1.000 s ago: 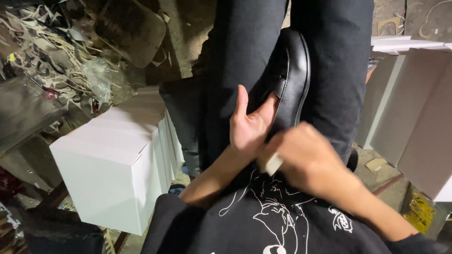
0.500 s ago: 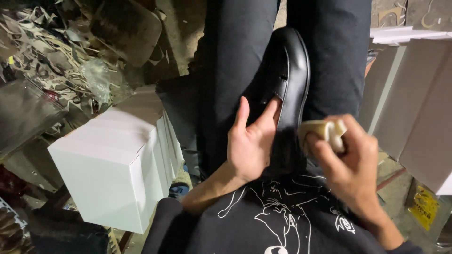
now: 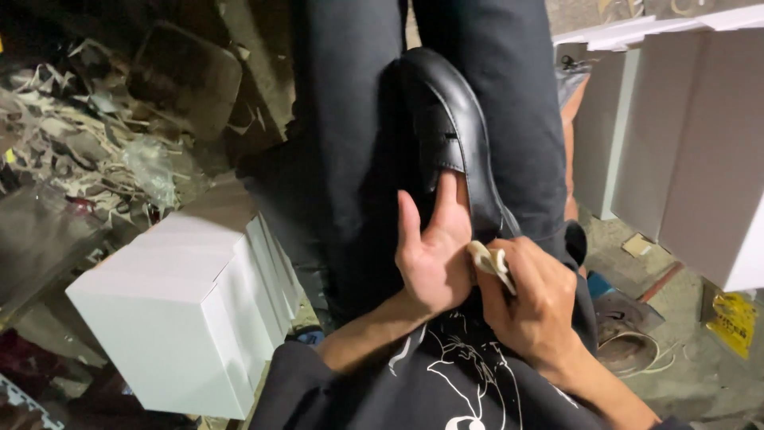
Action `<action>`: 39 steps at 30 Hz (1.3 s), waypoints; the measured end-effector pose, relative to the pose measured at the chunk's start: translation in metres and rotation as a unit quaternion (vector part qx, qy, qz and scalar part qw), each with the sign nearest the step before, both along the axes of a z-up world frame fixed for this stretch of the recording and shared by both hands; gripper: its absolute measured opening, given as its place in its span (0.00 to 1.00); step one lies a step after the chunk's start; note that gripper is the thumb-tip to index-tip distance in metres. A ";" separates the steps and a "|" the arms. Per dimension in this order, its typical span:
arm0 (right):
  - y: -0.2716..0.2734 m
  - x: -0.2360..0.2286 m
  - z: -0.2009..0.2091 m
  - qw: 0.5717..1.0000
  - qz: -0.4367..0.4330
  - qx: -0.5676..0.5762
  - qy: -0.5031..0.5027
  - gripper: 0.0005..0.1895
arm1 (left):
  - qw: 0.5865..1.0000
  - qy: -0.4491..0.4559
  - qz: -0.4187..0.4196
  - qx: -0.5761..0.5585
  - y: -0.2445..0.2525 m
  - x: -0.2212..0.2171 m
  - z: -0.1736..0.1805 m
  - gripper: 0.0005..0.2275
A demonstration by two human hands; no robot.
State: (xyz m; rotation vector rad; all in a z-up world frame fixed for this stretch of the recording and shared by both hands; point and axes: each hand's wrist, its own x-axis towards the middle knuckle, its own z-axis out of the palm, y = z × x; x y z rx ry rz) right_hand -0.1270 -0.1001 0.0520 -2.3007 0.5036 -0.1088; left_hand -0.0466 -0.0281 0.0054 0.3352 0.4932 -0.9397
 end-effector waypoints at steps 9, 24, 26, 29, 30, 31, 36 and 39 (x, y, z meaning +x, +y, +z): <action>-0.010 -0.009 -0.032 0.995 -0.046 -0.039 -0.085 0.03 | 0.998 -0.049 0.041 -0.025 -0.013 -0.006 0.003 0.41; -0.016 -0.002 -0.036 0.994 -0.028 -0.046 -0.095 0.02 | 0.995 -0.076 0.037 -0.046 -0.011 -0.011 -0.010 0.45; -0.010 -0.009 -0.034 0.995 -0.019 -0.050 -0.083 0.04 | 0.995 -0.074 0.035 -0.053 -0.009 -0.010 -0.010 0.45; -0.007 -0.016 -0.031 0.997 -0.009 -0.046 -0.062 0.04 | 0.995 -0.078 0.032 -0.060 -0.008 -0.010 -0.009 0.45; -0.007 -0.019 -0.030 0.998 -0.007 -0.038 -0.052 0.03 | 0.994 -0.082 0.031 -0.061 -0.009 -0.011 -0.008 0.44; -0.014 -0.011 -0.035 0.998 -0.006 -0.039 -0.051 0.03 | 0.994 -0.081 0.032 -0.063 -0.006 -0.015 -0.016 0.44; -0.017 -0.022 0.000 0.993 0.115 -0.008 0.018 0.03 | 0.985 0.067 0.021 -0.159 0.015 -0.002 -0.019 0.46; -0.045 -0.040 -0.004 0.982 -0.064 0.177 0.034 0.08 | 0.971 0.139 0.032 -0.194 0.010 0.000 -0.021 0.43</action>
